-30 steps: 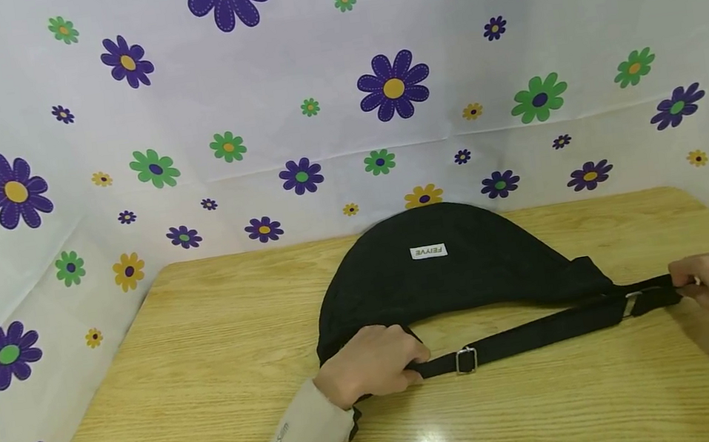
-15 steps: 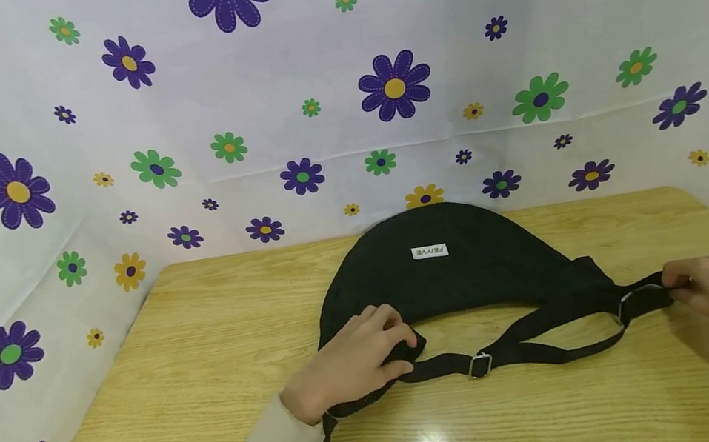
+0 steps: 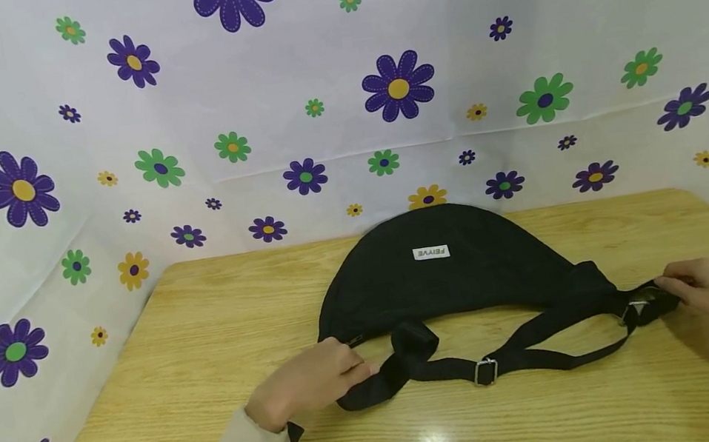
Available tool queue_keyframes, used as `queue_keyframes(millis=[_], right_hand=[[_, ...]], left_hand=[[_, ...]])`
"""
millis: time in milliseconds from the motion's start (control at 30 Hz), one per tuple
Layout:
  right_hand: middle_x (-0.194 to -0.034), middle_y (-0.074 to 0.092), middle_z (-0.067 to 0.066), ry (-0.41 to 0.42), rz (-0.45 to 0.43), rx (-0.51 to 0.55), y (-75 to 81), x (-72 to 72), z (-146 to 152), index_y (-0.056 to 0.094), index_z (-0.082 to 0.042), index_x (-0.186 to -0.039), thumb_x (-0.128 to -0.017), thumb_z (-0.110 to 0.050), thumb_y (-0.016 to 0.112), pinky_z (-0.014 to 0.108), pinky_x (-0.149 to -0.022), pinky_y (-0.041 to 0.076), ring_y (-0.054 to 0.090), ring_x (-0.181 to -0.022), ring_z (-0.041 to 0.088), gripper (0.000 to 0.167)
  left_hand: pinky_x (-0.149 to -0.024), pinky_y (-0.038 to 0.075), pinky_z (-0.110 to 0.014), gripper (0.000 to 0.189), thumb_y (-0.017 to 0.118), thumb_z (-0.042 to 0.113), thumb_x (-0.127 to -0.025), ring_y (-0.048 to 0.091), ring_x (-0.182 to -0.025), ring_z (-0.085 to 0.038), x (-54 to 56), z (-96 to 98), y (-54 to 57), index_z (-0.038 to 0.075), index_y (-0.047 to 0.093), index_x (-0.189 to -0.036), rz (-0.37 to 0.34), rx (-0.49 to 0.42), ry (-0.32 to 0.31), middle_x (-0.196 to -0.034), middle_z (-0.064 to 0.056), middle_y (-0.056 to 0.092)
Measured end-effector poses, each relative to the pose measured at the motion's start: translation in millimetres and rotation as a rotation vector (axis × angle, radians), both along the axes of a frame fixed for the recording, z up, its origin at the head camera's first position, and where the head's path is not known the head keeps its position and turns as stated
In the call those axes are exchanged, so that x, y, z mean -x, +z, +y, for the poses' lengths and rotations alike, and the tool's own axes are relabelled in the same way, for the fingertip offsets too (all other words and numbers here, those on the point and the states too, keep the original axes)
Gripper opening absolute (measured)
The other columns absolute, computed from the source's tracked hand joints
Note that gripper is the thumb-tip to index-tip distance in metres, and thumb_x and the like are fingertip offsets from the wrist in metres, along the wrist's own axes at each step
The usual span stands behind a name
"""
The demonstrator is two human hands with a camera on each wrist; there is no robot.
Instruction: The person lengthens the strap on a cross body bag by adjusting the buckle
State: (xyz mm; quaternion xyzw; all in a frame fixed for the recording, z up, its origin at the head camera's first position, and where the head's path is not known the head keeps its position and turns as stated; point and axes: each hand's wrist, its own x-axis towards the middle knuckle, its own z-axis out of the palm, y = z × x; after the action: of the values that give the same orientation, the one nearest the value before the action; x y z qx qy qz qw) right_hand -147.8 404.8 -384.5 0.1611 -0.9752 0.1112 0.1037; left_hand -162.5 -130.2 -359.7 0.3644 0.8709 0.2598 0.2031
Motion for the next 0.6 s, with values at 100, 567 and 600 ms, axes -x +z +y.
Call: queue_keyframes(millis=[100, 567, 600], right_hand=[[-0.062, 0.04, -0.007, -0.014, -0.019, -0.019, -1.4, 1.4, 1, 0.063, -0.005, -0.075, -0.099, 0.003, 0.06, 0.027, -0.051, 0.029, 0.031, -0.053, 0.003, 0.025], [-0.076, 0.067, 0.006, -0.068, -0.201, -0.035, 9.5, 4.5, 7, 0.065, -0.001, -0.078, -0.085, 0.0, 0.075, 0.041, -0.06, 0.052, 0.063, -0.067, 0.024, 0.012], [-0.076, 0.067, 0.006, -0.071, -0.205, -0.038, 9.3, 4.5, 7, 0.065, 0.0, -0.079, -0.085, 0.0, 0.075, 0.041, -0.06, 0.052, 0.063, -0.068, 0.025, 0.012]], left_hand=[[-0.051, 0.027, -0.02, 0.053, 0.052, 0.029, -0.108, 0.027, -0.045, -0.003, 1.2, -7.0, -2.2, 0.018, 0.044, -0.057, -0.015, -0.003, 0.038, -0.052, 0.012, 0.026], [-0.05, 0.025, -0.021, 0.05, 0.059, 0.029, -0.105, 0.023, -0.045, -0.003, 1.9, -43.5, 3.0, 0.016, 0.058, -0.056, -0.018, 0.018, 0.085, -0.05, 0.015, 0.028], [-0.05, 0.027, -0.021, 0.047, 0.06, 0.028, -0.104, 0.025, -0.045, -0.003, 2.8, -46.1, 3.6, 0.013, 0.064, -0.06, -0.015, 0.031, 0.087, -0.05, 0.014, 0.03]])
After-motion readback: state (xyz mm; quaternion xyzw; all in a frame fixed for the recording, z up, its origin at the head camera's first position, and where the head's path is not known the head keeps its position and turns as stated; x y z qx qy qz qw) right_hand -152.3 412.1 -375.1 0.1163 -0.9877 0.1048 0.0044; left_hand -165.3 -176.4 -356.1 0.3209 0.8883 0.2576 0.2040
